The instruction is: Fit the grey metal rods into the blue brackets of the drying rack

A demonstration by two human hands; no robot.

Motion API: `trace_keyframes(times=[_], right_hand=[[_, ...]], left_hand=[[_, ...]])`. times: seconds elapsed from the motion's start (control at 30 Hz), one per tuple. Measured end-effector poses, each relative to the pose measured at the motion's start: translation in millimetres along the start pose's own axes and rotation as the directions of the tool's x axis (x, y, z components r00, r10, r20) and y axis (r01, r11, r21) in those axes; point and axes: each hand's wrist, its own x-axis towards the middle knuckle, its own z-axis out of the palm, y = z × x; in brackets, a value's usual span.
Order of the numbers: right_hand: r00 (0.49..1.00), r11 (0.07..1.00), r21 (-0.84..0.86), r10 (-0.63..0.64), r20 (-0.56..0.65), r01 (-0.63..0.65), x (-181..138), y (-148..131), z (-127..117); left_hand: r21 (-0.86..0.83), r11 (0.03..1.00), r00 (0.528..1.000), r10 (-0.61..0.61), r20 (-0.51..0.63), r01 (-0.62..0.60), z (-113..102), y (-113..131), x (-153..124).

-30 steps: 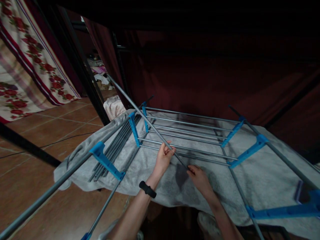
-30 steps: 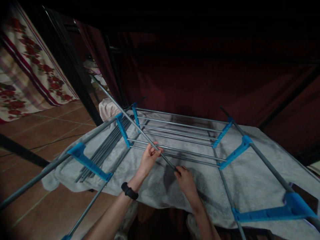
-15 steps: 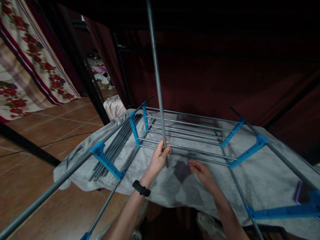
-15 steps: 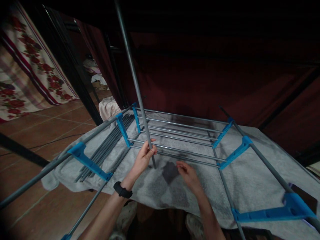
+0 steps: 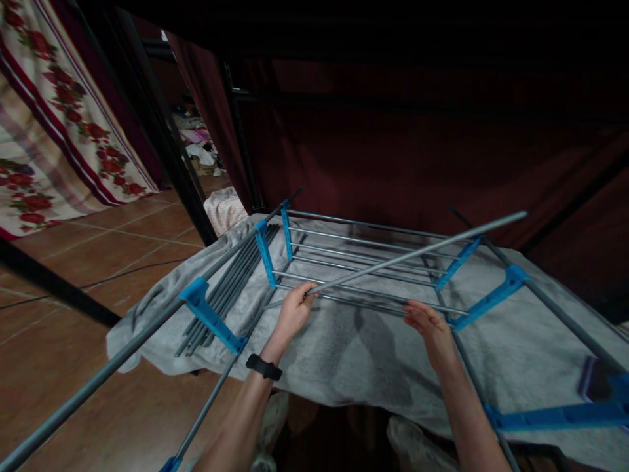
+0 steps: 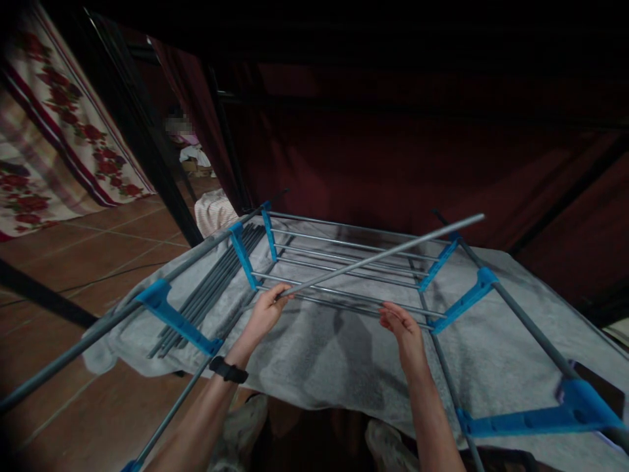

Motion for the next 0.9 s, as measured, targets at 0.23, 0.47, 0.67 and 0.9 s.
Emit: trace_keyframes(times=[0.23, 0.47, 0.67, 0.9], right_hand=[[0.998, 0.986, 0.167, 0.031, -0.055, -0.021, 7.1, -6.7, -8.8], [0.994, 0.949, 0.316, 0.012, -0.107, 0.022, 5.0, -14.5, -5.7], [0.996, 0.921, 0.387, -0.006, -0.091, 0.041, 4.4, -19.8, -12.1], [0.96, 0.944, 0.33, 0.108, -0.259, -0.017, 12.6, -1.8, -28.7]], left_hand=[[0.213, 0.977, 0.997, 0.011, 0.072, -0.026, -15.5, -18.1, -0.3], [0.365, 0.929, 0.996, 0.018, 0.093, -0.051, -20.5, -22.8, -0.5], [0.438, 0.894, 0.985, 0.014, 0.17, -0.088, -16.4, -21.0, -1.8], [0.636, 0.746, 0.964, 0.032, 0.264, -0.199, -12.6, -14.4, -7.7]])
